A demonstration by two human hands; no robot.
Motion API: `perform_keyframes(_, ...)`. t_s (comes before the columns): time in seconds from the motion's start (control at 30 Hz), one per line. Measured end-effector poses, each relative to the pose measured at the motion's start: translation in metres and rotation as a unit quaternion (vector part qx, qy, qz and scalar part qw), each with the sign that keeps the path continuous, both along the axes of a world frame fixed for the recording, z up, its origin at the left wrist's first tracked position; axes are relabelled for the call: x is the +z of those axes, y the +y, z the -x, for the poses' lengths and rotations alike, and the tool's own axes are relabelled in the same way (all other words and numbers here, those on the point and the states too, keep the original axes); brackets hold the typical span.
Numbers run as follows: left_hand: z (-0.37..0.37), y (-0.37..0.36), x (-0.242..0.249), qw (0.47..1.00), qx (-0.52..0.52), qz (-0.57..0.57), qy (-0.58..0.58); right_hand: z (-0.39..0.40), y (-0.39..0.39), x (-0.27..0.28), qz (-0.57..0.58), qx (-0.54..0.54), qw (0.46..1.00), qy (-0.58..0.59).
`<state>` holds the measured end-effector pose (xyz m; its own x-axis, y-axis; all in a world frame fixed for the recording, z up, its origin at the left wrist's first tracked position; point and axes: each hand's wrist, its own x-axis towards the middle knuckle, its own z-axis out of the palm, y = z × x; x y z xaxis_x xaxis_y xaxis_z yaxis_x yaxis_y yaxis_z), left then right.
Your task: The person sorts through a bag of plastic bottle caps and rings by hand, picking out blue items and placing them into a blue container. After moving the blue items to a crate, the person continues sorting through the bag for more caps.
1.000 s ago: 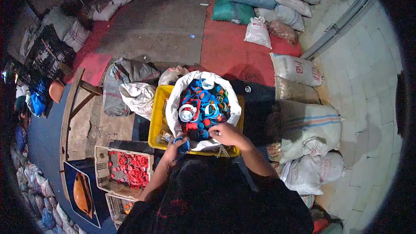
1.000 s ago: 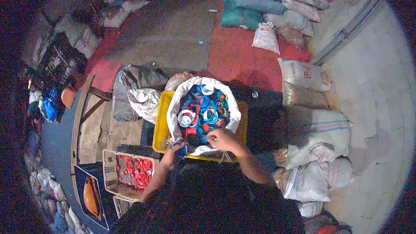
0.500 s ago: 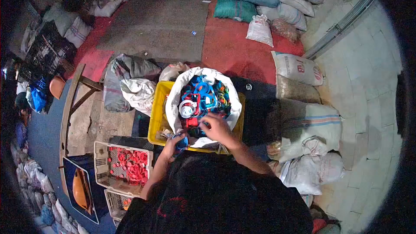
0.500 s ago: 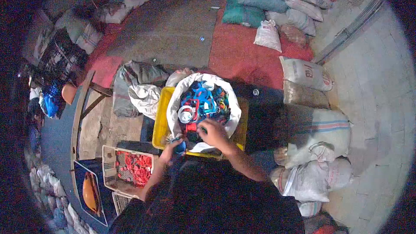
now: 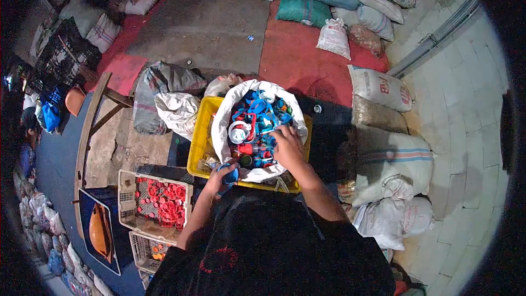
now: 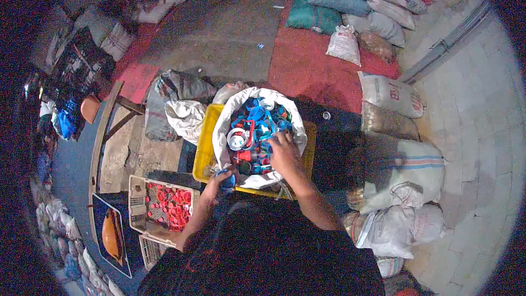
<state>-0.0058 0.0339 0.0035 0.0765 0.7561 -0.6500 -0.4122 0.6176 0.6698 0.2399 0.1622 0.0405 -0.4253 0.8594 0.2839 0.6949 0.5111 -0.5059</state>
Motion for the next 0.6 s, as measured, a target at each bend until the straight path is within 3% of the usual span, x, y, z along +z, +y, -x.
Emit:
perform_keyframes(0.03,-0.002,0.001,0.008,1.000,0.001,-0.001,0.001,0.006,-0.005,0.010,-0.023,0.016,1.000,0.003)
perform_keyframes(0.13,0.002,-0.001,-0.002,1.000,-0.004,-0.012,-0.019,0.026,-0.016,-0.019,0.121,0.197,0.973,0.022)
perform_keyframes(0.23,0.002,-0.003,0.009,1.000,0.003,-0.005,-0.007,0.037,-0.026,-0.041,0.140,0.256,0.952,-0.094)
perform_keyframes(0.47,0.008,-0.004,-0.012,0.999,-0.016,-0.015,-0.034,0.037,-0.011,-0.048,0.128,0.259,0.940,-0.182)
perform_keyframes(0.5,0.010,-0.005,-0.015,0.999,-0.020,-0.024,-0.039,0.032,-0.011,-0.069,0.045,0.261,0.951,-0.157)
perform_keyframes(0.6,0.003,-0.005,0.005,0.999,-0.003,-0.033,-0.038,0.017,0.003,-0.061,0.078,0.262,0.937,-0.218)
